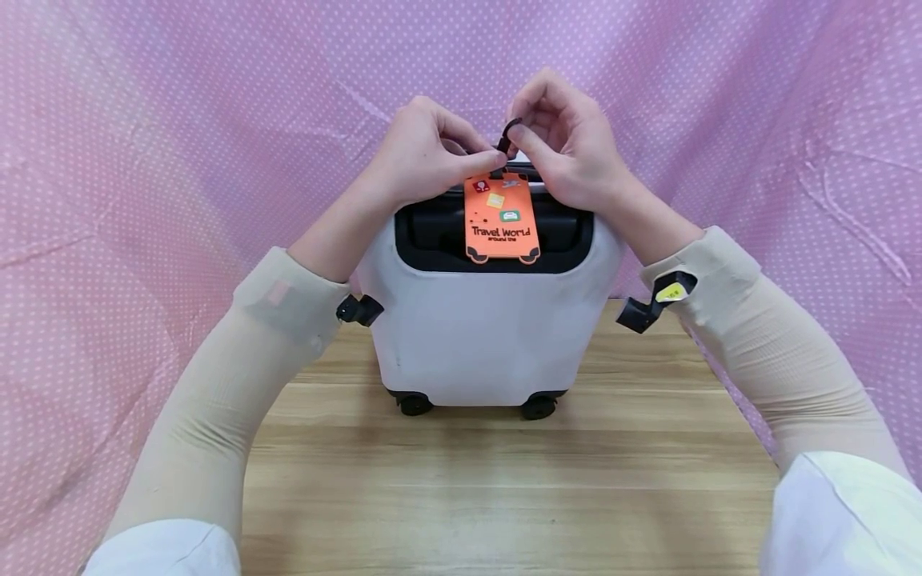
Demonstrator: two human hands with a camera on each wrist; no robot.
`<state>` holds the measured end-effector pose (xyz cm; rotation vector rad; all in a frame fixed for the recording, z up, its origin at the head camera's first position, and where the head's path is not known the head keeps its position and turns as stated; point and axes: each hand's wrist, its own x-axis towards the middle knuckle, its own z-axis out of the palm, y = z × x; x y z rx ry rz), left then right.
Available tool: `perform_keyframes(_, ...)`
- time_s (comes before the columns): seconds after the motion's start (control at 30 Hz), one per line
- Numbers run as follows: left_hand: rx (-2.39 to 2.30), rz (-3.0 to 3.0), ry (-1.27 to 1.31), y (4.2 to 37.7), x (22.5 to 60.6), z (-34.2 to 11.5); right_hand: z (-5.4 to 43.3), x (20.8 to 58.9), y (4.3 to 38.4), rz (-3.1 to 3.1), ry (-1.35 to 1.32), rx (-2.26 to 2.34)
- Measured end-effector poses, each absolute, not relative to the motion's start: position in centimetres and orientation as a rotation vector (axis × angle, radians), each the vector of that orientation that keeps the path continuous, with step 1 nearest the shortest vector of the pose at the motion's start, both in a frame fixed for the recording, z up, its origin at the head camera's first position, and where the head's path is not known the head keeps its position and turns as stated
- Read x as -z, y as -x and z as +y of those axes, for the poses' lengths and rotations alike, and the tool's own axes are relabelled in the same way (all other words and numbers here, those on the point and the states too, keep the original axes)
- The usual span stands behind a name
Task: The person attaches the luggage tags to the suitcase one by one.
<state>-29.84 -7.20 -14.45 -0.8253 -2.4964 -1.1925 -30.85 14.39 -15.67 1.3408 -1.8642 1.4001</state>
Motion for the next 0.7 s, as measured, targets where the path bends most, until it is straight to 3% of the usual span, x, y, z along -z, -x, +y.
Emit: perform_keyframes(0.7, 1.028, -2.498, 0.835, 29.96, 14.33, -6.79, 14.49, 15.52, 30.56, -1.769, -1.353, -1.428)
